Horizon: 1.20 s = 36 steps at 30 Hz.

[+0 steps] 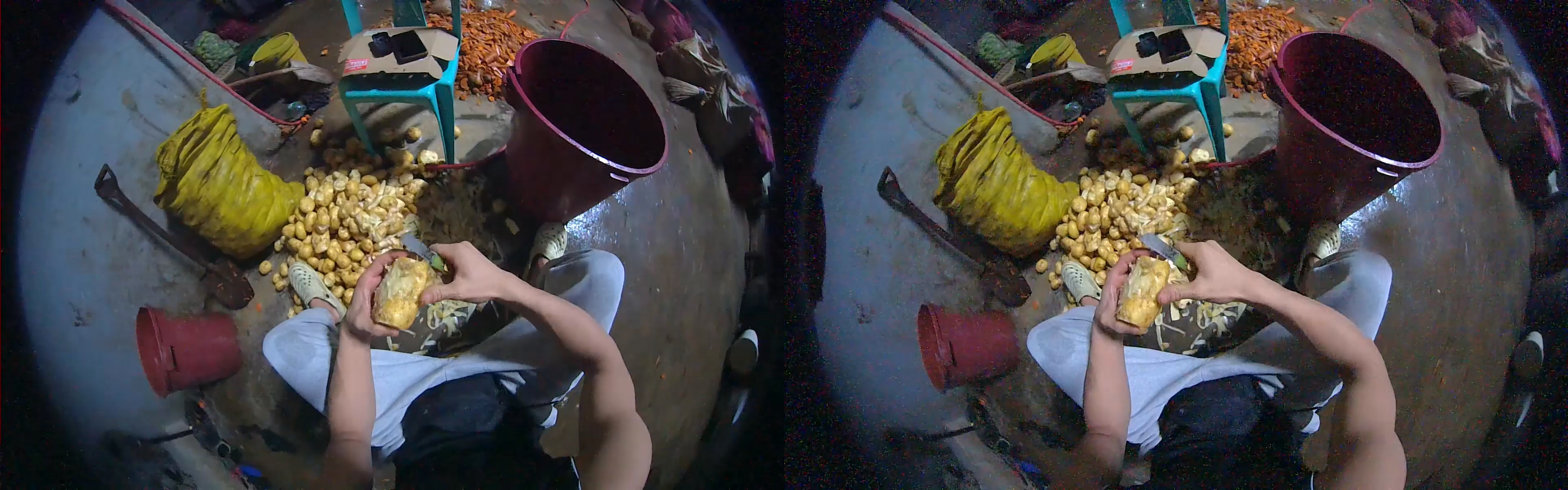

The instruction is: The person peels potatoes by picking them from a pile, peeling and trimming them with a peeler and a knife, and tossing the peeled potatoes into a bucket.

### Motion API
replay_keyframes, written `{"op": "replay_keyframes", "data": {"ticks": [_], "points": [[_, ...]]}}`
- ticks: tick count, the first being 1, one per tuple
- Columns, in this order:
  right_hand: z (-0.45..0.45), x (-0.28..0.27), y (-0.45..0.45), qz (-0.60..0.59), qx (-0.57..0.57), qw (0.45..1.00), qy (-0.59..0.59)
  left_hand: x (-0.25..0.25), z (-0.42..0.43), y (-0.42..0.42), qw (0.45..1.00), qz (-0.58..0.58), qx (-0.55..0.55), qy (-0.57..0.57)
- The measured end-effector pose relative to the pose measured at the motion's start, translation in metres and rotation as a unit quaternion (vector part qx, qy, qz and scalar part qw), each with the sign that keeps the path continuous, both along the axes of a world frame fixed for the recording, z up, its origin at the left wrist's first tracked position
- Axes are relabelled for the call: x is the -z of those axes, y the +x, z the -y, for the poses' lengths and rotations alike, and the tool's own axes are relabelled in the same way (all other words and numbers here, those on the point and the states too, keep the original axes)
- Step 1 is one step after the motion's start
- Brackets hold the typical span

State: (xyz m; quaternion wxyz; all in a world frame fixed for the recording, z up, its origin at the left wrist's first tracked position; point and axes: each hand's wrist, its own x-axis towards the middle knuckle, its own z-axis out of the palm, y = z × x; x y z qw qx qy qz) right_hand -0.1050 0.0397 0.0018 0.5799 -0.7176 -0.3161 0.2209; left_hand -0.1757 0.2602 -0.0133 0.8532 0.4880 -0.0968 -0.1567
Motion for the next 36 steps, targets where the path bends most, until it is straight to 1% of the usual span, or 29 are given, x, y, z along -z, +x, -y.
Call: {"op": "replay_keyframes", "data": {"ticks": [2, 3, 4, 8, 9, 12, 15, 16, 17, 18, 19, 21, 22, 23, 24, 25, 27, 28, 29, 31, 32, 34, 35, 36], "points": [[-0.001, -0.004, -0.001, -0.001, 0.015, 1.000, -0.009, -0.003, 0.003, -0.001, 0.997, -0.053, -0.013, -0.051], [-0.001, -0.004, -0.001, 0.002, 0.011, 0.999, -0.036, -0.002, 0.004, -0.002, 0.995, -0.071, -0.018, -0.068], [-0.001, -0.004, -0.002, 0.004, 0.007, 0.998, -0.064, 0.001, 0.001, -0.002, 0.996, -0.066, -0.021, -0.064], [-0.002, -0.008, -0.003, -0.007, 0.007, 0.998, -0.055, 0.000, -0.001, -0.004, 0.995, -0.067, -0.012, -0.078], [-0.002, -0.011, -0.003, 0.005, 0.006, 0.998, -0.058, -0.001, -0.001, -0.004, 0.994, -0.069, -0.009, -0.084], [-0.002, -0.012, -0.002, 0.008, -0.004, 0.998, -0.059, -0.002, -0.002, -0.004, 0.996, -0.056, -0.007, -0.071], [-0.002, -0.010, -0.003, 0.002, -0.013, 0.999, -0.043, -0.010, 0.002, -0.003, 0.994, -0.081, -0.006, -0.078], [-0.002, -0.008, -0.003, 0.004, -0.015, 0.999, -0.031, -0.030, 0.011, -0.002, 0.973, -0.207, -0.072, -0.069], [-0.003, -0.006, -0.003, 0.004, -0.015, 0.999, -0.031, -0.041, 0.017, -0.002, 0.933, -0.329, -0.136, -0.059], [-0.004, -0.003, -0.005, 0.005, -0.010, 0.999, -0.031, -0.032, 0.013, -0.003, 0.933, -0.329, -0.137, -0.059], [-0.004, -0.002, -0.005, 0.006, -0.005, 0.999, -0.032, -0.020, 0.007, -0.003, 0.974, -0.201, -0.087, -0.057], [-0.005, -0.003, -0.006, 0.020, 0.006, 0.998, -0.051, -0.005, 0.001, -0.003, 0.995, -0.070, -0.038, -0.055], [-0.005, -0.005, -0.006, 0.033, 0.018, 0.997, -0.071, -0.003, 0.001, -0.002, 0.999, -0.026, -0.037, -0.023], [-0.004, -0.007, -0.005, 0.033, 0.018, 0.997, -0.071, -0.001, 0.000, -0.002, 0.999, -0.004, -0.037, -0.007], [-0.003, -0.009, -0.005, 0.061, 0.019, 0.996, -0.063, -0.004, 0.001, -0.001, 0.999, 0.018, -0.037, 0.009], [-0.003, -0.009, -0.005, 0.088, 0.021, 0.994, -0.055, -0.010, 0.003, -0.001, 0.999, 0.008, -0.037, 0.015], [-0.002, -0.009, -0.005, 0.097, 0.021, 0.993, -0.061, -0.013, 0.006, 0.001, 0.999, -0.002, -0.039, 0.020], [-0.002, -0.009, -0.005, 0.105, 0.022, 0.992, -0.067, -0.012, 0.007, 0.002, 0.999, 0.017, -0.045, 0.024], [-0.003, -0.010, -0.005, 0.105, 0.022, 0.992, -0.067, -0.010, 0.006, 0.005, 0.998, 0.026, -0.048, 0.026], [-0.005, -0.010, -0.007, 0.048, 0.023, 0.995, -0.090, -0.005, 0.004, 0.011, 0.996, 0.061, -0.052, 0.041], [-0.005, -0.009, -0.008, 0.048, 0.023, 0.995, -0.090, -0.004, 0.004, 0.012, 0.995, 0.074, -0.052, 0.047], [-0.007, -0.006, -0.009, 0.022, 0.029, 0.990, -0.139, -0.006, 0.008, 0.012, 0.994, 0.079, -0.066, 0.042], [-0.007, -0.007, -0.010, 0.022, 0.029, 0.990, -0.139, -0.007, 0.009, 0.013, 0.994, 0.076, -0.073, 0.037], [-0.006, -0.010, -0.011, 0.071, 0.024, 0.989, -0.125, -0.007, 0.010, 0.013, 0.994, 0.072, -0.080, 0.032]]}}
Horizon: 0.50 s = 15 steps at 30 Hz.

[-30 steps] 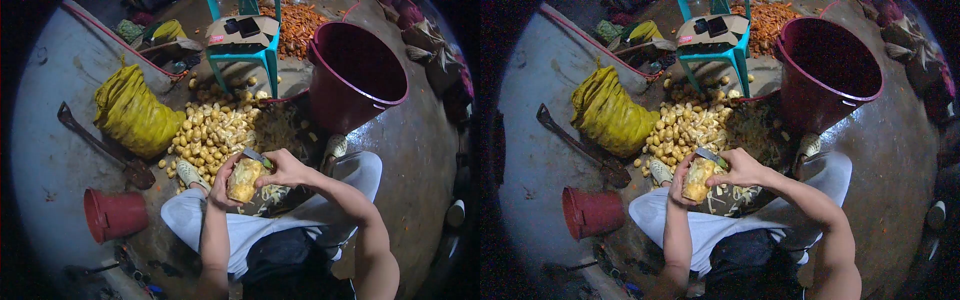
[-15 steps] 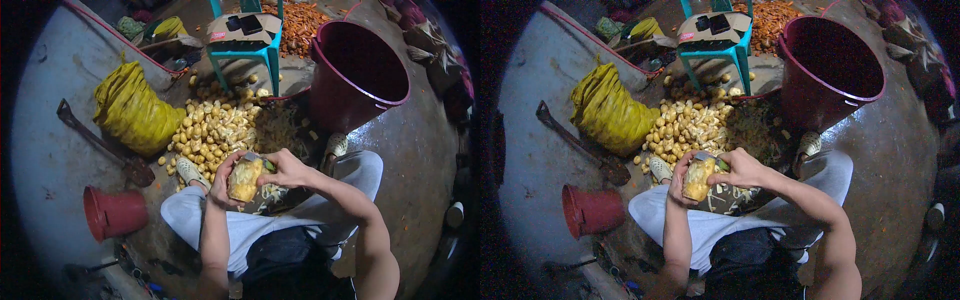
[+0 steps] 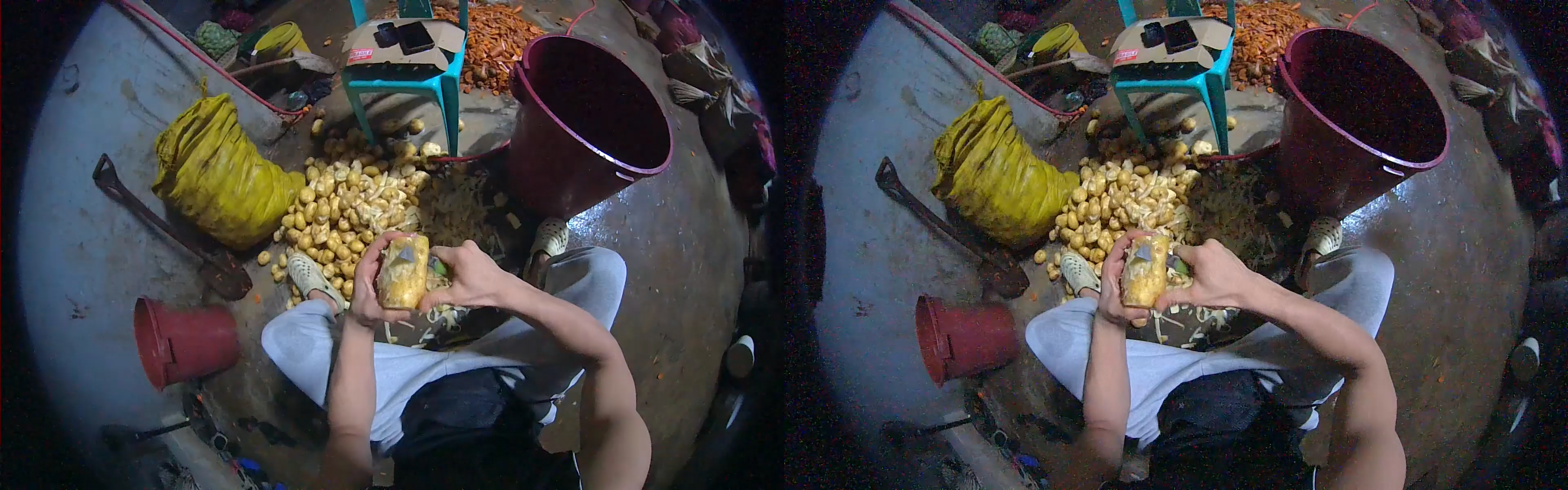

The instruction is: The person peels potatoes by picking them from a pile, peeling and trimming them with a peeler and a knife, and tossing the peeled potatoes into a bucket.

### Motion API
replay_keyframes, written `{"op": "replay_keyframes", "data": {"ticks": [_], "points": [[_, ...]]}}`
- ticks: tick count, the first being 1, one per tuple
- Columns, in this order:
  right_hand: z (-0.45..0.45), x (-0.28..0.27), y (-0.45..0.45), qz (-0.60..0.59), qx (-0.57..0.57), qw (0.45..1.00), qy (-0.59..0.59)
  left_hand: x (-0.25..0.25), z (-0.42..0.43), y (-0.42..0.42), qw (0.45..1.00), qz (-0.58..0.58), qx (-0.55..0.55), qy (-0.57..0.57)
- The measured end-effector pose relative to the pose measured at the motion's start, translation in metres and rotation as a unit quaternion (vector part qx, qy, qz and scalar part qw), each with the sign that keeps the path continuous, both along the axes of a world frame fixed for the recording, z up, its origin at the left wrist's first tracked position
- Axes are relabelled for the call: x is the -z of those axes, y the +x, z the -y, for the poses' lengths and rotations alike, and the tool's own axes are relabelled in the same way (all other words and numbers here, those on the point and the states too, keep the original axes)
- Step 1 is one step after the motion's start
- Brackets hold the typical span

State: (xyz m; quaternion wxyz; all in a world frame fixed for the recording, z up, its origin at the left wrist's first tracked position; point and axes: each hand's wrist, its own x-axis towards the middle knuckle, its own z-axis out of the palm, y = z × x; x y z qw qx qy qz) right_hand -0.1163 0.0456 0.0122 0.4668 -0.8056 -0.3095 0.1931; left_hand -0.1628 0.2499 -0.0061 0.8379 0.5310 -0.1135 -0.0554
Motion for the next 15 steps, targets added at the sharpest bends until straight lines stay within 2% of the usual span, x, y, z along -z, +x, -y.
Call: {"op": "replay_keyframes", "data": {"ticks": [1, 2, 4, 6, 9, 15], "points": [[0.000, -0.003, -0.001, 0.049, -0.012, 0.999, 0.013, 0.001, 0.000, 0.001, 1.000, -0.007, -0.013, 0.026], [-0.001, -0.006, -0.003, 0.048, -0.012, 0.999, 0.013, 0.003, 0.000, 0.002, 0.998, -0.014, -0.027, 0.052], [-0.004, -0.009, -0.007, 0.075, -0.007, 0.997, 0.007, 0.007, 0.002, 0.003, 0.999, -0.026, -0.037, 0.021], [0.000, -0.010, 0.001, 0.065, 0.009, 0.998, 0.011, 0.008, 0.004, 0.004, 0.998, 0.009, -0.049, 0.036], [0.005, -0.009, 0.006, 0.059, 0.029, 0.998, 0.011, 0.002, 0.006, 0.003, 0.999, -0.005, -0.037, -0.002], [0.004, -0.003, 0.005, 0.075, 0.023, 0.997, 0.000, 0.005, 0.006, 0.003, 0.999, 0.003, -0.044, 0.003]]}}
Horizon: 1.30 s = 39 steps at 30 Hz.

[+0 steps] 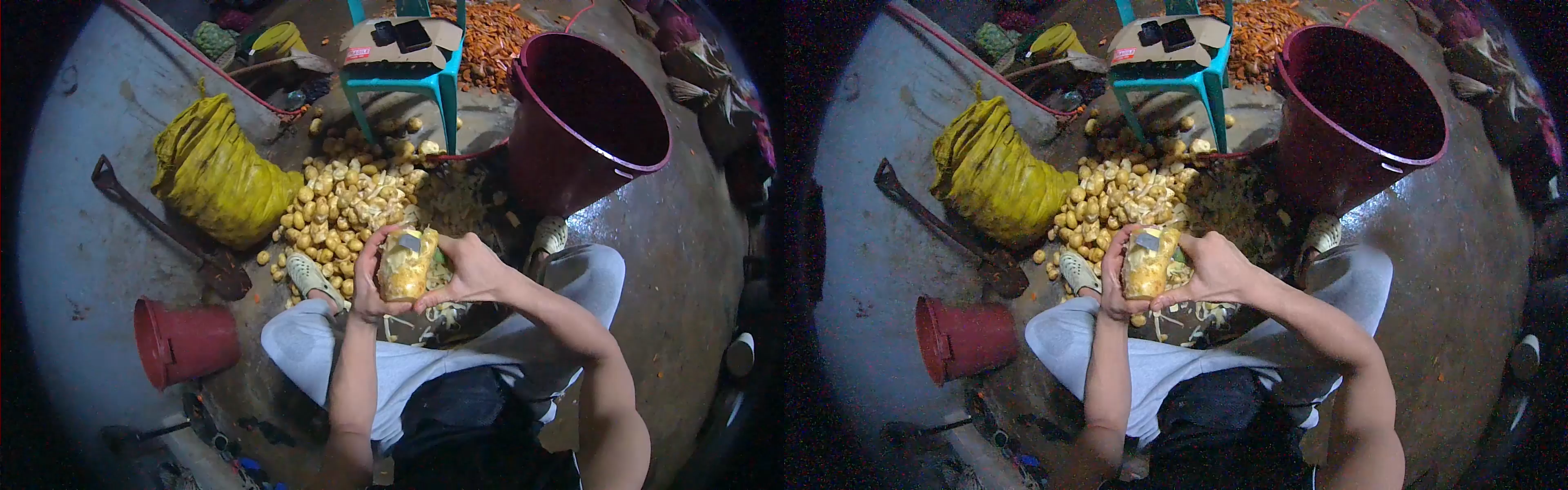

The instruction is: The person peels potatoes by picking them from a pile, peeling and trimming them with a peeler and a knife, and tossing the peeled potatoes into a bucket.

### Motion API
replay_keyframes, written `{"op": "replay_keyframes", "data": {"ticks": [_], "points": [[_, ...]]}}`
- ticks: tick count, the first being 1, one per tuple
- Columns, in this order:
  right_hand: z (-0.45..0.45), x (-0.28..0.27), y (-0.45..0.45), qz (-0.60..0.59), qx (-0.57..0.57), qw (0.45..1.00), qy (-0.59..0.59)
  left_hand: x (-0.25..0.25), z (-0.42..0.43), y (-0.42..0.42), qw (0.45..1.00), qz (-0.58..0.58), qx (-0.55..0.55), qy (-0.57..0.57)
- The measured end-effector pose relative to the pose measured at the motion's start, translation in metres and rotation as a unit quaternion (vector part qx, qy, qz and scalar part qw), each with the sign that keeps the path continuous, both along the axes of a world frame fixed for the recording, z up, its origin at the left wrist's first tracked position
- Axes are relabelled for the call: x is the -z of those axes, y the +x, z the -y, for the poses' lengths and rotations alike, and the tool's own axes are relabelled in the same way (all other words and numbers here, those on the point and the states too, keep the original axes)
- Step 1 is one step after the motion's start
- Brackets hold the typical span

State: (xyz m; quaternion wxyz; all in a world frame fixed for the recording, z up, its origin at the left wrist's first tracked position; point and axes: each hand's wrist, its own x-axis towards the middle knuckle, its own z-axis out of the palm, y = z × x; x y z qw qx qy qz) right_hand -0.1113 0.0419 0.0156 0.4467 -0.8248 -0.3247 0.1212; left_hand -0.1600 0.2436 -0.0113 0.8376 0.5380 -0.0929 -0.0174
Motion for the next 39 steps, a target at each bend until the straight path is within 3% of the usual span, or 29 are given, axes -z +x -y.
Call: {"op": "replay_keyframes", "data": {"ticks": [8, 22, 32, 39], "points": [[-0.0044, -0.0052, -0.0055, 0.002, -0.026, 0.998, -0.053, 0.0010, -0.0008, 0.0017, 0.999, -0.004, -0.042, 0.005], [-0.0066, 0.0018, -0.0071, 0.119, -0.007, 0.988, -0.097, 0.0029, 0.0008, 0.0029, 0.997, 0.017, -0.072, 0.000], [-0.0050, -0.0011, -0.0062, 0.058, -0.016, 0.996, -0.067, 0.0013, 0.0016, 0.0020, 0.995, 0.013, -0.088, 0.046], [-0.0073, -0.0061, -0.0081, 0.094, -0.013, 0.987, -0.127, 0.0046, -0.0040, 0.0027, 0.995, -0.006, -0.078, 0.069]]}}
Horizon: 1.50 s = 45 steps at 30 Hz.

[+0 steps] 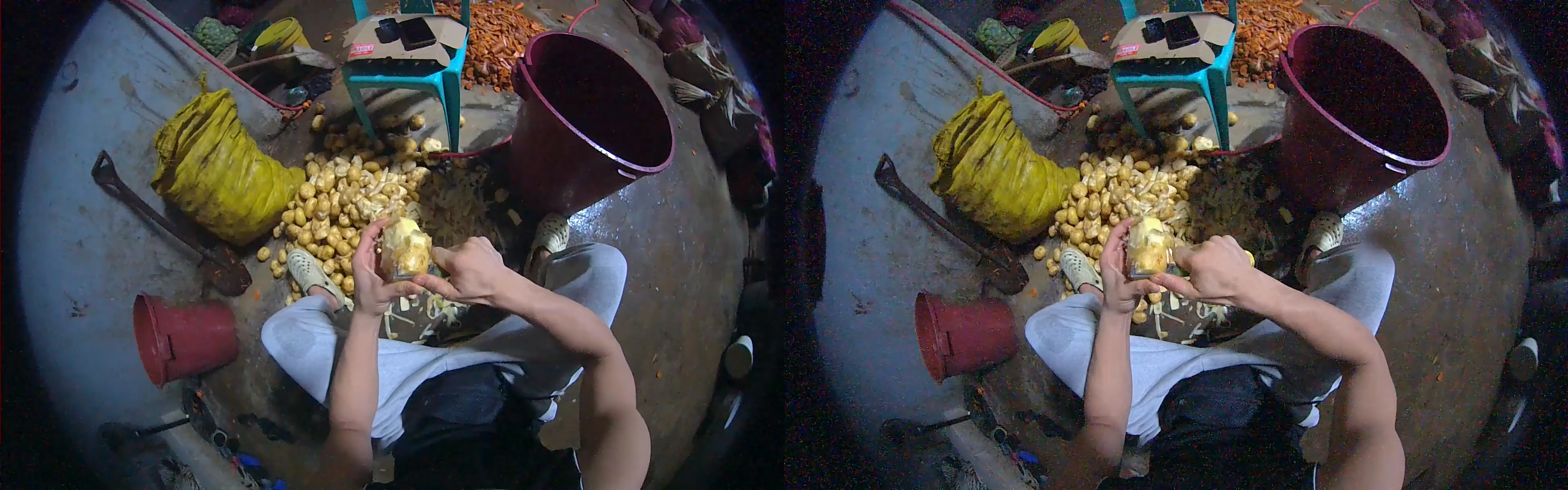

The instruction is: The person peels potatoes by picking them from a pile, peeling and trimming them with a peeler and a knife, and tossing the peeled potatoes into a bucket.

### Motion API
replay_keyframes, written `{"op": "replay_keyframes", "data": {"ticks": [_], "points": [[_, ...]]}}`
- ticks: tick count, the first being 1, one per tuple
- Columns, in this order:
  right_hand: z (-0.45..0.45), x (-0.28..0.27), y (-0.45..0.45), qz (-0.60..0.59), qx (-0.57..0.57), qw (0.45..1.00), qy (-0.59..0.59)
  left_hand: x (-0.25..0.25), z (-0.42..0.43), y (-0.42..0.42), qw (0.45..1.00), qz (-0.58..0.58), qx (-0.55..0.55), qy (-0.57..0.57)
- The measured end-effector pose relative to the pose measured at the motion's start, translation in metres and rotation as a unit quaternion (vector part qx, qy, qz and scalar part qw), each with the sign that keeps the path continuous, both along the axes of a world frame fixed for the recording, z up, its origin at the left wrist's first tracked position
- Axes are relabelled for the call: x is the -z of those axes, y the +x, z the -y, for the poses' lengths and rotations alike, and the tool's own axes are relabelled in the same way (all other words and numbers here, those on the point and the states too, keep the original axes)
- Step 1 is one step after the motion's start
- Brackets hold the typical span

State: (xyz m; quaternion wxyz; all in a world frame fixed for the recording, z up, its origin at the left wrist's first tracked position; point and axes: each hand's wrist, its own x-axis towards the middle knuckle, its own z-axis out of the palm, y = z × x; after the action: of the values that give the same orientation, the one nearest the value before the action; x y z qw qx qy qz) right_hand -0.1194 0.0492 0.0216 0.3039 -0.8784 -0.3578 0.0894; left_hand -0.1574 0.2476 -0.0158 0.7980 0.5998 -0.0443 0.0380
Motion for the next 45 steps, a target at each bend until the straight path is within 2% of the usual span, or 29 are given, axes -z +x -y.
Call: {"op": "replay_keyframes", "data": {"ticks": [2, 4, 5, 6, 8, 12, 20, 27, 32, 34, 37, 45], "points": [[-0.002, 0.002, 0.001, 0.017, 0.001, 1.000, 0.004, 0.003, 0.001, 0.001, 1.000, -0.005, 0.000, -0.016], [-0.002, 0.009, 0.006, -0.127, 0.079, 0.972, 0.179, 0.003, 0.002, 0.000, 0.999, -0.011, -0.002, -0.032], [0.002, 0.009, 0.014, -0.200, 0.109, 0.957, 0.177, 0.002, 0.002, -0.001, 0.994, -0.035, 0.020, -0.105], [0.003, 0.014, 0.020, -0.200, 0.109, 0.958, 0.177, 0.000, 0.002, -0.002, 0.982, -0.058, 0.041, -0.177], [0.006, 0.028, 0.029, -0.247, 0.112, 0.951, 0.151, -0.004, 0.005, -0.003, 0.975, -0.061, 0.059, -0.204], [0.006, 0.015, 0.024, -0.216, 0.042, 0.963, 0.156, -0.002, 0.002, -0.004, 0.975, -0.059, 0.105, -0.185], [0.001, 0.013, 0.019, -0.193, 0.009, 0.964, 0.183, 0.003, 0.000, -0.009, 0.973, -0.014, 0.149, -0.175], [0.002, 0.011, 0.017, -0.174, 0.013, 0.967, 0.184, -0.001, 0.006, -0.014, 0.972, -0.027, 0.153, -0.175], [0.001, 0.014, 0.013, -0.224, 0.026, 0.959, 0.170, 0.003, 0.002, -0.015, 0.982, -0.018, 0.104, -0.156], [0.001, 0.012, 0.013, -0.148, 0.019, 0.977, 0.149, -0.001, 0.003, -0.015, 0.986, -0.010, 0.093, -0.141], [0.003, 0.000, 0.010, -0.104, -0.002, 0.985, 0.135, 0.000, 0.006, -0.013, 0.989, 0.005, 0.078, -0.123], [-0.001, 0.005, 0.006, -0.140, 0.013, 0.979, 0.149, 0.003, 0.009, -0.008, 0.991, 0.048, 0.042, -0.120]]}}
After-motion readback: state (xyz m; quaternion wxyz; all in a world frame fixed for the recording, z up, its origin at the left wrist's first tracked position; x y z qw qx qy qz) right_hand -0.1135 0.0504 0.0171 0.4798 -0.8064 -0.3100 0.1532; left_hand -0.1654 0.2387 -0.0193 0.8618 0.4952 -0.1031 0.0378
